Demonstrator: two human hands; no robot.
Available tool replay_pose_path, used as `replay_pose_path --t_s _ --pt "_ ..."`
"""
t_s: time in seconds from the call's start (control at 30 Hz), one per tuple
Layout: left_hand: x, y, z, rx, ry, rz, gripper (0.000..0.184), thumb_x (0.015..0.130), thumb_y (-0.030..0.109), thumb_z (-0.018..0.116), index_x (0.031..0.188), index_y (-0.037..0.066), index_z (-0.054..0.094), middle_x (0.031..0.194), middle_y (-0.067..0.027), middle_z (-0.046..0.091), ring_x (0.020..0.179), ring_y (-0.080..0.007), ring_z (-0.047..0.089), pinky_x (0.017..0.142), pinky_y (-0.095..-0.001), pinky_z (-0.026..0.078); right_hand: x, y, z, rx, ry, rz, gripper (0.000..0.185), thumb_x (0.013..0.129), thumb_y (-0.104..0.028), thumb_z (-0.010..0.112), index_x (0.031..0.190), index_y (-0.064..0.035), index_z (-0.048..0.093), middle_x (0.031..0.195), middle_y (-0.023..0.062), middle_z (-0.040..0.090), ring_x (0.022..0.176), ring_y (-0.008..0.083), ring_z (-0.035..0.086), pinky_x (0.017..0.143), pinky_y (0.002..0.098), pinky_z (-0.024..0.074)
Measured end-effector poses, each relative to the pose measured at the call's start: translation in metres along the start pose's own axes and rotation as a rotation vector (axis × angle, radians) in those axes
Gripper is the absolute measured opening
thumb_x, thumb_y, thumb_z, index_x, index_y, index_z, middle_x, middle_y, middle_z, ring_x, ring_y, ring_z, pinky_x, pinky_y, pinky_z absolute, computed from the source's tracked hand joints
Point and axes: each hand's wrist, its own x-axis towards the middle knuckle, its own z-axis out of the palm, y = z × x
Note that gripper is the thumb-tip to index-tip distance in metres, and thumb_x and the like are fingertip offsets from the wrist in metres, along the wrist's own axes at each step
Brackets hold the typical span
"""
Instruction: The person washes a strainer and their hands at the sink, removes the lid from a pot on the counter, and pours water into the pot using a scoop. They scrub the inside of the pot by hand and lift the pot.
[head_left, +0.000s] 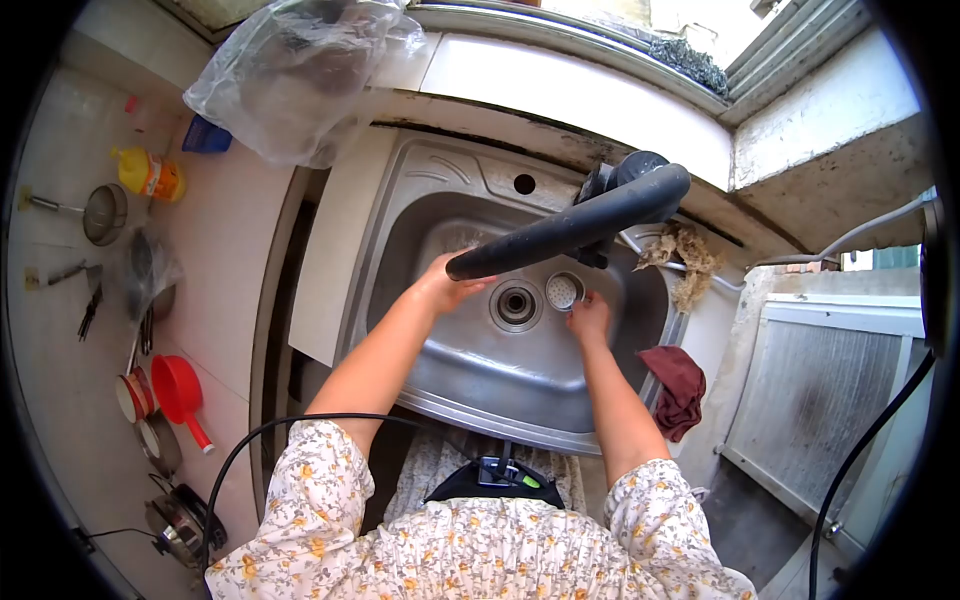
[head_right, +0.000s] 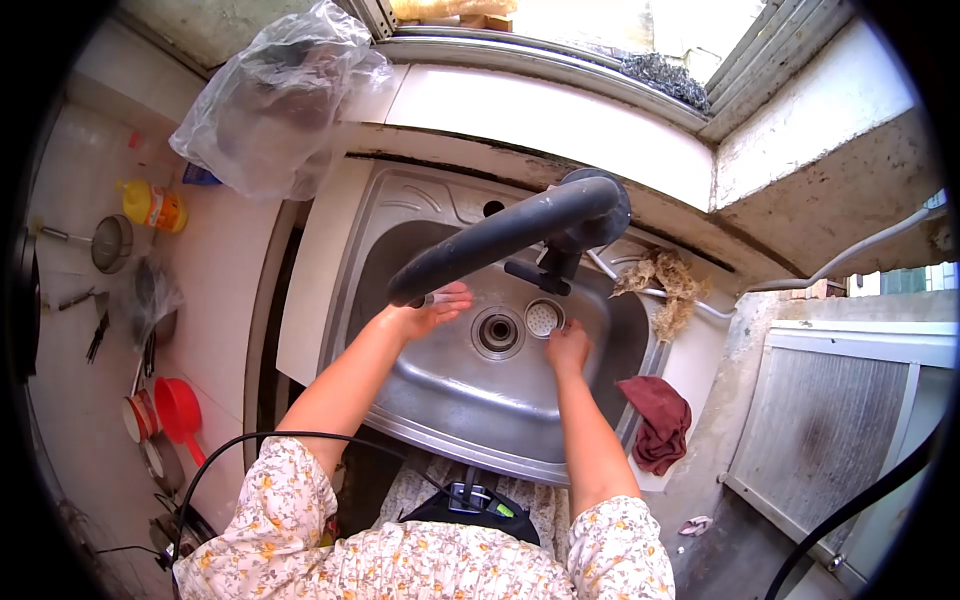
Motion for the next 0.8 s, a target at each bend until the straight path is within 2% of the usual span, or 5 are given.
replay_pose_path --t_s 0.1,0.4,0.63,0.73,0.8 --pt "0.001 0.001 -0.016 -0.066 0.012 0.031 0.027 0.087 0.026 0.049 0.103 0.005 0.053 0.101 -0.0076 0.058 0.092 -0.0199 0.056 0.085 -0.0342 0.043 0.001 0.001 0.006 0.038 0.004 -0.007 0.029 0.069 -0.008 0.054 0.096 0.0002 0.058 0.063 0.0119 0.061 0.059 0.0243 0.062 0.060 0.0363 0.0474" --pt "-0.005 0.001 -0.001 -0.044 -0.061 -0.014 0.024 0.082 0.017 0.056 0.100 0.001 0.055 0.100 -0.0100 0.058 0.091 -0.0201 0.056 0.087 -0.0316 0.043 0.006 0.015 0.014 -0.158 -0.075 -0.055 0.026 0.066 -0.009 0.056 0.092 -0.0027 0.060 0.080 0.0190 0.062 0.077 0.0337 0.060 0.069 0.0398 0.0467" --pt "-0.013 0.007 0.001 -0.008 -0.002 0.006 0.024 0.085 0.021 0.052 0.100 0.003 0.056 0.100 -0.0076 0.058 0.094 -0.0173 0.056 0.086 -0.0300 0.043 -0.028 -0.024 0.046 -0.407 -0.179 -0.217 0.025 0.068 -0.009 0.055 0.092 -0.0036 0.060 0.084 0.0198 0.062 0.082 0.0356 0.059 0.074 0.0421 0.0459" --pt "-0.019 0.005 -0.006 0.022 0.016 0.012 0.026 0.087 0.023 0.048 0.101 0.003 0.056 0.102 -0.0071 0.058 0.094 -0.0162 0.056 0.086 -0.0293 0.042 -0.036 -0.021 0.058 -0.437 -0.156 -0.173 0.023 0.072 -0.012 0.054 0.094 -0.0054 0.059 0.086 0.0175 0.062 0.086 0.0336 0.059 0.075 0.0427 0.0459" --pt "-0.020 0.002 -0.008 0.103 -0.022 0.013 0.038 0.087 0.033 0.050 0.105 -0.001 0.054 0.106 -0.0139 0.057 0.097 -0.0211 0.056 0.086 -0.0294 0.044 -0.042 -0.020 0.055 -0.458 -0.139 -0.150 0.022 0.075 -0.013 0.054 0.095 -0.0064 0.059 0.088 0.0164 0.062 0.088 0.0326 0.059 0.075 0.0430 0.0459"
